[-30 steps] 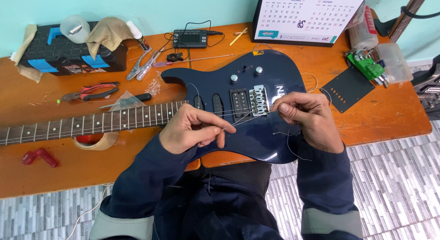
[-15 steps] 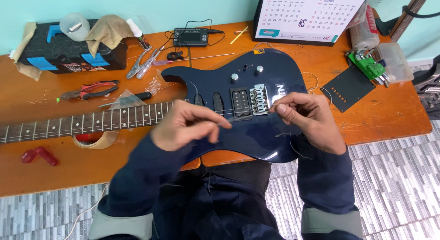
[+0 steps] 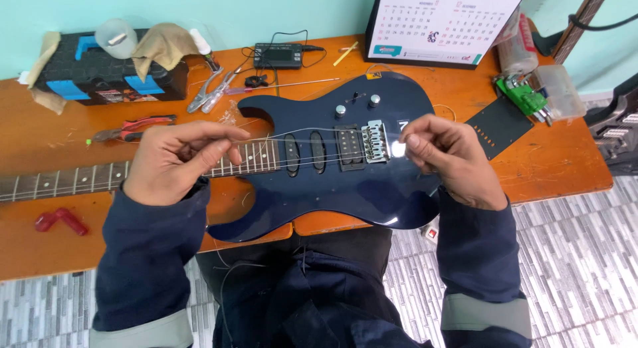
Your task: The person strings a dark blue electric guitar by threading a new string through the bridge and winding it onto the tuning peg. They use wire cutters to trim the excess string and pluck the string to check the tension.
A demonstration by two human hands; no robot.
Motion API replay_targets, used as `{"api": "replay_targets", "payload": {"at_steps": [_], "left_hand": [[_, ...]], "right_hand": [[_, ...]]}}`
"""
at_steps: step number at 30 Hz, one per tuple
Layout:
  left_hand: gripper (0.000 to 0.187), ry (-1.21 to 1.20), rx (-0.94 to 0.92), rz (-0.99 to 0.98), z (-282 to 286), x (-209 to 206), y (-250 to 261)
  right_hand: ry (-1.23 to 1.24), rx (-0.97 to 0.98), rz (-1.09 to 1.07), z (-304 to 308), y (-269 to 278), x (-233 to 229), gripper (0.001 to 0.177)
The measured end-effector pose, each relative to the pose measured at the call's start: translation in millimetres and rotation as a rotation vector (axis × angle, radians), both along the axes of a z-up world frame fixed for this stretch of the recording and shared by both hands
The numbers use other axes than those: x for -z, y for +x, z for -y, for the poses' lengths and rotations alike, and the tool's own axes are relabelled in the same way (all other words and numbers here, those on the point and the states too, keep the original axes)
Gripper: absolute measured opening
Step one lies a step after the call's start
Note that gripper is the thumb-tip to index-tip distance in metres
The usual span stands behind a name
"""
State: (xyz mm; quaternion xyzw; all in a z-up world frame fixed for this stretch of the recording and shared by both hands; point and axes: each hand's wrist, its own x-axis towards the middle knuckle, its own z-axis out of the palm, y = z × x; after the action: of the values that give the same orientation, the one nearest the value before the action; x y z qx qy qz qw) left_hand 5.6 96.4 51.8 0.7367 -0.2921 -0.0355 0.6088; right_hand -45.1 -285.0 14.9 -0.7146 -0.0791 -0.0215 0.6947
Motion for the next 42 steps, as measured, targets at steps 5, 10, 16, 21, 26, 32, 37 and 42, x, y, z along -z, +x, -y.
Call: {"api": "replay_targets", "payload": {"at_steps": [5, 10, 16, 21, 26, 32, 37, 42], "left_hand": [[0.025, 0.147, 0.032, 0.050, -32, -7, -8], [0.023, 0.291, 0.045, 0.119, -66, -14, -14], [0.019, 0.242, -0.137, 0.159, -85, -17, -15], [0.018, 0.090, -0.186, 0.105, -78, -9, -19], [0.018, 0.075, -0.180, 0.059, -79, 8, -13], [0.019, 0.033, -0.239, 0.009, -80, 17, -8], [0.020, 0.051, -0.319, 0.098, -78, 20, 31], [0.021, 0.248, -0.683, 0.074, -73, 17, 96]], "right_hand": [[0.271, -0.130, 0.060, 11, 1, -6, 0.009], [0.509, -0.264, 0.042, 17, -1, -27, 0.007], [0.490, -0.224, 0.040, 7, 4, -18, 0.006], [0.223, -0.058, -0.030, -23, 2, -16, 0.016], [0.204, -0.063, -0.115, -33, 4, -15, 0.021], [0.267, -0.107, -0.204, -16, 15, 3, 0.041], [0.382, -0.061, -0.242, -14, 22, 2, 0.060], [0.547, 0.111, -0.440, -10, 19, 2, 0.057]]}}
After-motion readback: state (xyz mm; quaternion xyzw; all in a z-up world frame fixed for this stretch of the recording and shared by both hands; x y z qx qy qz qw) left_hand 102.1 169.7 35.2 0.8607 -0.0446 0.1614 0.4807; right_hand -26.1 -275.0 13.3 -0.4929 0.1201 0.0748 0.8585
